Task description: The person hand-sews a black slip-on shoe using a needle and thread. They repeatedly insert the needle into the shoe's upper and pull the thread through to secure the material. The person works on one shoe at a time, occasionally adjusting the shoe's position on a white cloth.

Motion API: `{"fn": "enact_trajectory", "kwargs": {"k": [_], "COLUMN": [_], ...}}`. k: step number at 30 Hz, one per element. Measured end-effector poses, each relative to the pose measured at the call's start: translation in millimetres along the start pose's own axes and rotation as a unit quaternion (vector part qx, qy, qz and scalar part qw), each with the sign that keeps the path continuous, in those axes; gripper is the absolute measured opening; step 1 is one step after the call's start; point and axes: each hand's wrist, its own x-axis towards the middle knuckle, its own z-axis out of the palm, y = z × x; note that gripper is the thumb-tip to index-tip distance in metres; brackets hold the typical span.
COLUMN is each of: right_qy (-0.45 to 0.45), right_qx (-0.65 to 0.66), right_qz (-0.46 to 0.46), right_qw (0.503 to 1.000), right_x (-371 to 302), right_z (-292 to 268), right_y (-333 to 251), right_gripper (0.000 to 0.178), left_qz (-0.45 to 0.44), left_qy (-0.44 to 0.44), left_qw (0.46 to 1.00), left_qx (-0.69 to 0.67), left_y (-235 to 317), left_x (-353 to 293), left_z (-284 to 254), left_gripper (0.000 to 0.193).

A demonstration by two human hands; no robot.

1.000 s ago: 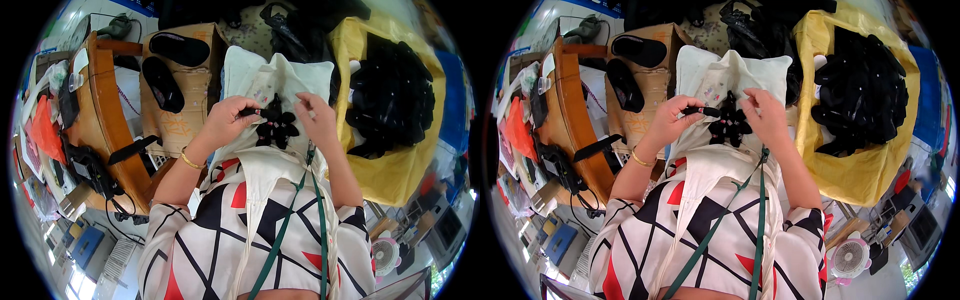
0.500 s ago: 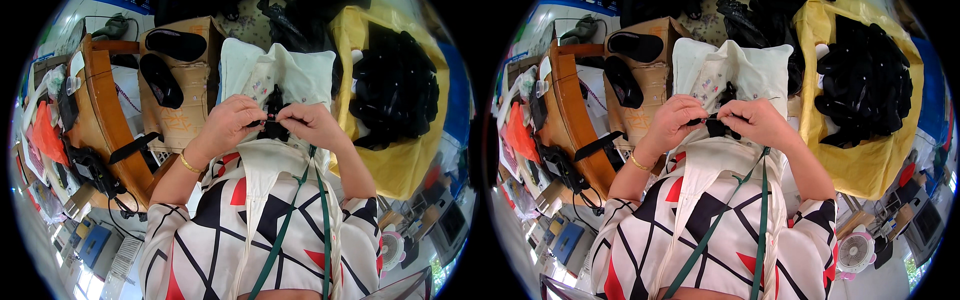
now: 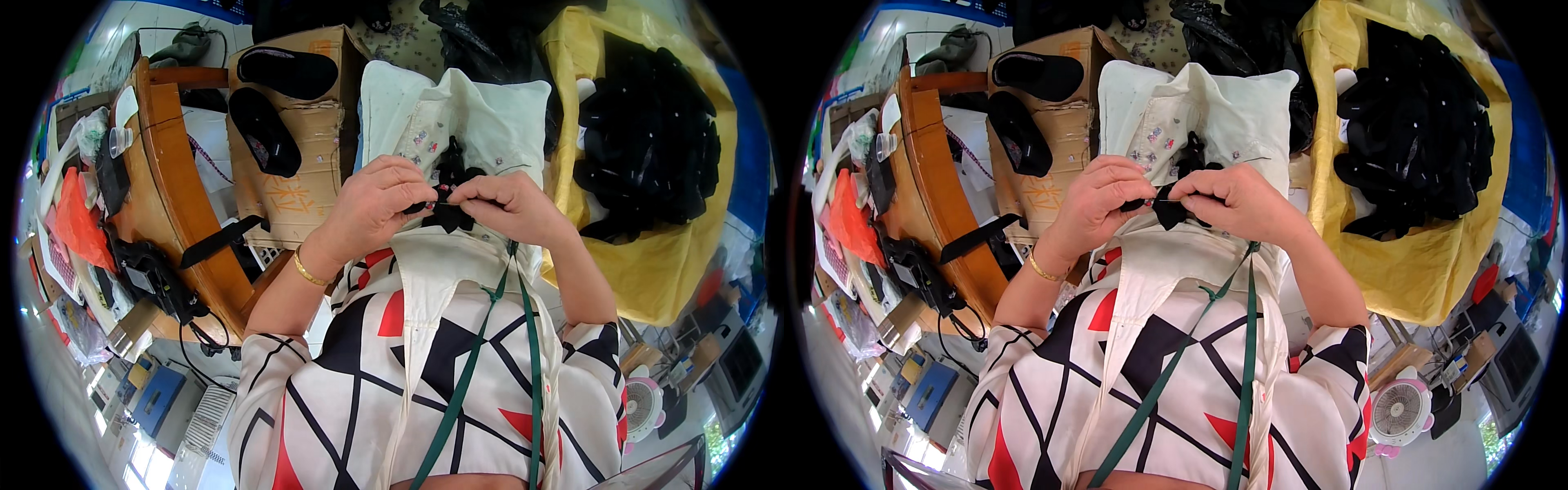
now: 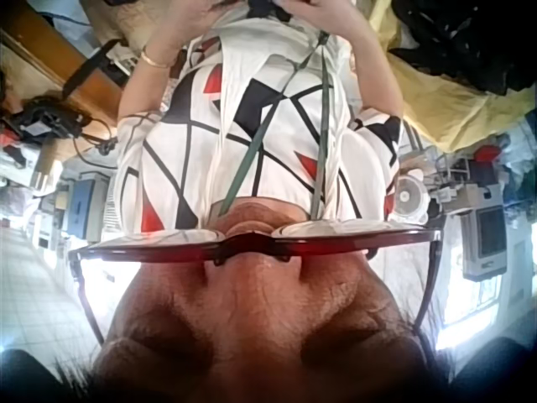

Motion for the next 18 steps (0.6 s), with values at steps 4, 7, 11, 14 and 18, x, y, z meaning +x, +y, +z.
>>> {"fn": "enact_trajectory", "kwargs": {"k": [4, 7, 11, 14, 18], "right_qy": [0.005, 0.006, 0.008, 0.002, -0.014], "right_qx": [0.045, 0.089, 0.133, 0.171, 0.175], "right_qz": [-0.021, -0.018, -0.015, 0.02, 0.062], "right_qw": [0.999, 0.996, 0.991, 0.985, 0.982], "right_x": [0.9, 1.9, -0.1, -3.6, -7.4], "right_z": [5.0, 11.1, 20.2, 23.4, 23.9], "right_y": [5.4, 10.8, 12.5, 5.5, 3.3], "right_gripper": [0.014, 0.012, 0.009, 0.008, 0.008], "left_qz": [0.003, -0.007, -0.016, -0.02, -0.023], "left_qy": [0.004, 0.014, 0.026, 0.024, 0.016], "left_qw": [1.0, 0.998, 0.996, 0.995, 0.994], "left_qx": [-0.016, -0.054, -0.082, -0.1, -0.106], "left_y": [-1.3, 0.8, 2.5, 4.1, 7.4], "left_x": [-1.5, -1.9, -5.9, -6.6, -5.5], "left_z": [0.7, 2.3, 5.3, 5.1, 5.2], "left_gripper": [0.032, 0.032, 0.029, 0.027, 0.026]}}
